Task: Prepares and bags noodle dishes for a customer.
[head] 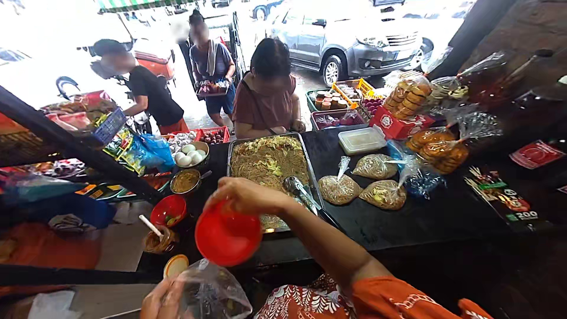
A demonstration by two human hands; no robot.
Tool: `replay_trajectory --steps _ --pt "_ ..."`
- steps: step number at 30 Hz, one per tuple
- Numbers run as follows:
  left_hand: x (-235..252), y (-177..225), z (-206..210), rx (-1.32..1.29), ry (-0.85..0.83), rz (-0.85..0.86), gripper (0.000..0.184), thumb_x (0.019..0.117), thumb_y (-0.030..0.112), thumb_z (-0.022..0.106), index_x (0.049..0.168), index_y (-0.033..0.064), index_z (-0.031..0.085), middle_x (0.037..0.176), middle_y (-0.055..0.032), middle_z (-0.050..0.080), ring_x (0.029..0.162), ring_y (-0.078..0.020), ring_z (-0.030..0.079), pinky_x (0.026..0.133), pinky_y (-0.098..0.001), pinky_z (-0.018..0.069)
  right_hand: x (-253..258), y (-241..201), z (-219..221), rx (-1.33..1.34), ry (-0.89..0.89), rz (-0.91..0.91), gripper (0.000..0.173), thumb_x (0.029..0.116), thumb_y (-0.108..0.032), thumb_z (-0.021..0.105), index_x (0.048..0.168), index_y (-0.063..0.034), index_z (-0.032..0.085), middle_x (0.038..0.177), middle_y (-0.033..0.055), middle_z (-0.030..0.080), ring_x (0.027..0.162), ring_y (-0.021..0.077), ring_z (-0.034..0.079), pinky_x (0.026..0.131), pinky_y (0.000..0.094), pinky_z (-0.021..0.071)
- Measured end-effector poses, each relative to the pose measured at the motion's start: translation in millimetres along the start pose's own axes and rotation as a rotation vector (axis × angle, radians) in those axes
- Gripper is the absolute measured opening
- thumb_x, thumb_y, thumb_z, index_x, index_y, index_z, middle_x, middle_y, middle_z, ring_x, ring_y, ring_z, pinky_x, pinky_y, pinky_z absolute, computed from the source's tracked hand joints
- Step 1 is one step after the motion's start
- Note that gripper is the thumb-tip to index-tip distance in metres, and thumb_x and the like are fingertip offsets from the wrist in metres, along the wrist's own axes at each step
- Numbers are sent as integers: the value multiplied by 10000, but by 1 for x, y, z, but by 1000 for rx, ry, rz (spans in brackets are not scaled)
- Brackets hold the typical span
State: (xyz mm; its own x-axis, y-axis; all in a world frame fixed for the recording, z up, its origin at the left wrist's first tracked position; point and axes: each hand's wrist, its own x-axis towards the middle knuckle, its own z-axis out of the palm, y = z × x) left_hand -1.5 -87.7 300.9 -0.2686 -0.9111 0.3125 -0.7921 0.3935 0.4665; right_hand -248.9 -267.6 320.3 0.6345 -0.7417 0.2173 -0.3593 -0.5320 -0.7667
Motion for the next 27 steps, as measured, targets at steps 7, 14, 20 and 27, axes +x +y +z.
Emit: replay_trajectory --steps 7,14,20,27 --pt "62 34 19 -1 -134 335 484 866 -32 531 1344 -71 594 1379 -314 536 1163 -360 629 904 -430 565 -98 -44 9 -83 -118 109 788 892 79 632 1605 -88 338 1169 219 678 1017 367 680 904 554 539" --pt "74 68 47 131 -231 491 521 859 -58 547 1373 -3 613 1444 -200 569 1101 -324 708 767 -462 619 -118 0 17 -135 393 428 225 931 -64 600 1135 11 661 1270 223 579 1052 314 660 882 437 575" --pt "64 104 88 -620 -446 580 535 955 80 655 1463 18 500 1552 -202 422 1165 -124 639 946 -258 563 -116 23 31 47 684 528 319 934 -64 626 1189 125 596 1256 299 607 1146 361 641 991 437 531" --pt "47 28 87 -956 278 -95 934 870 556 740 1526 163 203 1373 34 563 1137 -143 646 855 -352 594 -123 30 28 547 770 561 136 915 -110 641 948 9 584 812 91 601 745 143 596 686 337 520"
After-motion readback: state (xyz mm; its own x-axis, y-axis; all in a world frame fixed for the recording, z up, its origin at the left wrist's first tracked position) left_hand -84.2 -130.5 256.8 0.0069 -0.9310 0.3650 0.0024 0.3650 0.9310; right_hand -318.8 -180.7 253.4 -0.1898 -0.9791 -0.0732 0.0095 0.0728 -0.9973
